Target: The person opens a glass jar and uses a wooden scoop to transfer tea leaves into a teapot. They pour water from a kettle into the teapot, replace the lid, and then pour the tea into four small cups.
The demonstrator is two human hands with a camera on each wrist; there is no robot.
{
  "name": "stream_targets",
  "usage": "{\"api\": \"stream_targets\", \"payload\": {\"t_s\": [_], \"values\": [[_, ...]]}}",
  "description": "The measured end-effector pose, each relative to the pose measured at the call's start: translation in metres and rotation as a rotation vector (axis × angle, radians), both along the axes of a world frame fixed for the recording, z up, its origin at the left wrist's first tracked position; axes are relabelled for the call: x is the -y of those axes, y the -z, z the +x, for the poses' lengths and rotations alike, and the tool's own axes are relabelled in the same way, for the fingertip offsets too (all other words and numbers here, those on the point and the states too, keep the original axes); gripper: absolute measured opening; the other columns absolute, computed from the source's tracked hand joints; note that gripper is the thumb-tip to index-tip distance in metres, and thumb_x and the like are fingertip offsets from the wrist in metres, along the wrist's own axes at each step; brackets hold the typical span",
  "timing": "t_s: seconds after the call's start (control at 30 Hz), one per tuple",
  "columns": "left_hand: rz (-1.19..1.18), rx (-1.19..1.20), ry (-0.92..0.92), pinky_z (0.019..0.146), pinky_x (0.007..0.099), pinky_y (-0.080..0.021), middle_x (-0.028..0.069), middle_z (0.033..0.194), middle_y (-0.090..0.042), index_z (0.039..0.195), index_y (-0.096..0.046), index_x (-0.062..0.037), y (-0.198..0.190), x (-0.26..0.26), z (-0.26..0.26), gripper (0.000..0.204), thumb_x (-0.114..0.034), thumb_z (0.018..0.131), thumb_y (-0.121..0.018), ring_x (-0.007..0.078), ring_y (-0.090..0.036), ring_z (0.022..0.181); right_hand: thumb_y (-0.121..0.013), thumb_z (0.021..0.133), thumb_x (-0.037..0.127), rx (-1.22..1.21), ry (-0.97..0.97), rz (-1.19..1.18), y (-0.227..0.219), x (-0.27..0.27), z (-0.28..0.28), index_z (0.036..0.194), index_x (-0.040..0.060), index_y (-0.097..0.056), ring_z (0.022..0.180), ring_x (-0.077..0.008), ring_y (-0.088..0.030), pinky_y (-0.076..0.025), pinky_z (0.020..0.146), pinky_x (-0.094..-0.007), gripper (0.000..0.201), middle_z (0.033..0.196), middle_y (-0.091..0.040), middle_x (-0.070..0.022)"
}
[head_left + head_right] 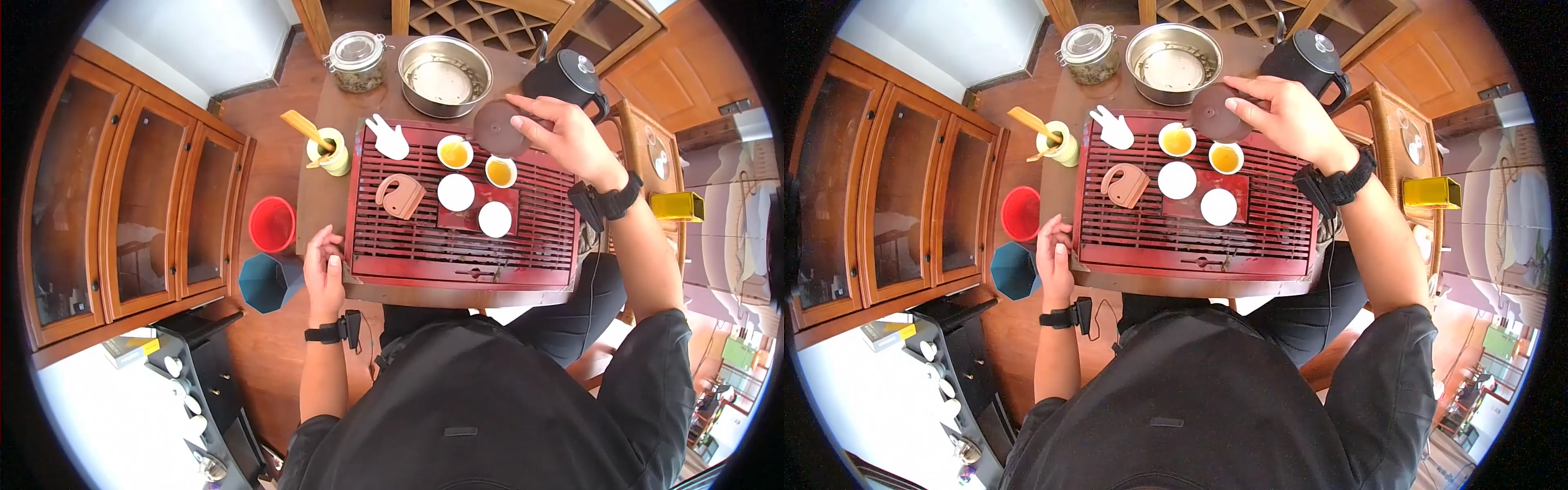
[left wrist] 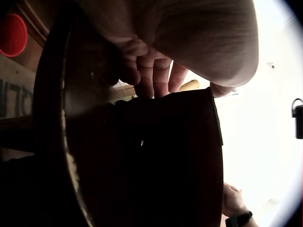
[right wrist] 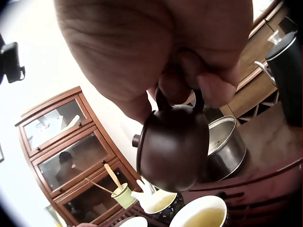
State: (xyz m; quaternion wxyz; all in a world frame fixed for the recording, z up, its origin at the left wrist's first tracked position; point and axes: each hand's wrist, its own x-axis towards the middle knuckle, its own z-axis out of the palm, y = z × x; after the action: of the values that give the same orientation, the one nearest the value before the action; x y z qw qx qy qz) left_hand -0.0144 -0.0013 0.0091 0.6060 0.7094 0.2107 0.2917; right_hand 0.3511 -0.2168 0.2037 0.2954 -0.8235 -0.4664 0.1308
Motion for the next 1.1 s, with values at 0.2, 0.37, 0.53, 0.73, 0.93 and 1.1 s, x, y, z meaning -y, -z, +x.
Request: {"api": "stream_targets", "payload": {"t_s": [0.2, 0.37, 0.53, 0.73, 0.93, 1.1], "values": [[0.008, -0.002, 0.0, 0.079, 0.0251, -0.042, 0.0061, 0.112, -0.057, 0.143, -0.048, 0.0024, 0.0, 0.0, 0.0, 0.05, -0.03, 0.104, -0.053, 0.0105, -0.048, 0.083, -0.066, 0.1, 0.031, -0.198, 0.087, 0.016, 0.007, 0.01, 0.002, 0.134, 0.0031, -0.065, 0.089, -0.0144, -0.067, -0.054, 0.083, -0.0304, 0.044, 0.107, -0.074, -0.0154], [0.022, 0.002, 0.0, 0.078, 0.0251, -0.042, 0.0061, 0.113, -0.057, 0.143, -0.048, 0.0023, 0.0, 0.001, 0.0, 0.05, -0.029, 0.105, -0.052, 0.0103, -0.047, 0.083, -0.066, 0.1, 0.031, -0.247, 0.09, 0.054, 0.003, 0.019, -0.003, 0.135, 0.0011, -0.063, 0.102, -0.0124, -0.067, -0.053, 0.091, -0.0292, 0.046, 0.113, -0.074, -0.0133], [0.021, -0.003, 0.002, 0.079, 0.0249, -0.042, 0.0059, 0.113, -0.057, 0.143, -0.048, 0.0021, 0.0, 0.001, -0.001, 0.049, -0.029, 0.105, -0.052, 0.0101, -0.047, 0.083, -0.067, 0.1, 0.028, -0.303, 0.093, 0.042, -0.005, 0.026, -0.018, 0.135, 0.0002, -0.064, 0.102, -0.013, -0.067, -0.053, 0.091, -0.0294, 0.044, 0.113, -0.074, -0.0147], [0.013, 0.005, 0.003, 0.08, 0.0252, -0.043, 0.0066, 0.113, -0.058, 0.143, -0.048, 0.0021, -0.001, 0.001, 0.0, 0.049, -0.027, 0.104, -0.053, 0.0102, -0.048, 0.084, -0.069, 0.098, 0.026, -0.241, 0.029, -0.036, -0.015, 0.025, -0.034, 0.132, -0.0002, -0.065, 0.094, -0.0147, -0.067, -0.054, 0.087, -0.0307, 0.043, 0.111, -0.073, -0.0159], [0.009, -0.013, -0.015, 0.081, 0.0267, -0.046, 0.008, 0.113, -0.06, 0.142, -0.05, 0.0025, 0.0, 0.0, -0.002, 0.047, -0.021, 0.101, -0.055, 0.0108, -0.051, 0.083, -0.069, 0.098, 0.024, -0.149, -0.027, -0.05, -0.02, 0.022, -0.048, 0.131, 0.002, -0.066, 0.085, -0.0229, -0.066, -0.053, 0.079, -0.0336, 0.04, 0.096, -0.069, -0.0178], [0.008, -0.013, -0.013, 0.081, 0.0268, -0.046, 0.0078, 0.113, -0.06, 0.142, -0.05, 0.0024, 0.002, 0.0, -0.002, 0.046, -0.018, 0.101, -0.055, 0.0111, -0.051, 0.083, -0.068, 0.096, 0.022, -0.019, -0.086, -0.073, -0.023, 0.02, -0.051, 0.13, 0.0013, -0.066, 0.084, -0.0308, -0.066, -0.053, 0.078, -0.0377, 0.04, 0.096, -0.069, -0.0191]]}}
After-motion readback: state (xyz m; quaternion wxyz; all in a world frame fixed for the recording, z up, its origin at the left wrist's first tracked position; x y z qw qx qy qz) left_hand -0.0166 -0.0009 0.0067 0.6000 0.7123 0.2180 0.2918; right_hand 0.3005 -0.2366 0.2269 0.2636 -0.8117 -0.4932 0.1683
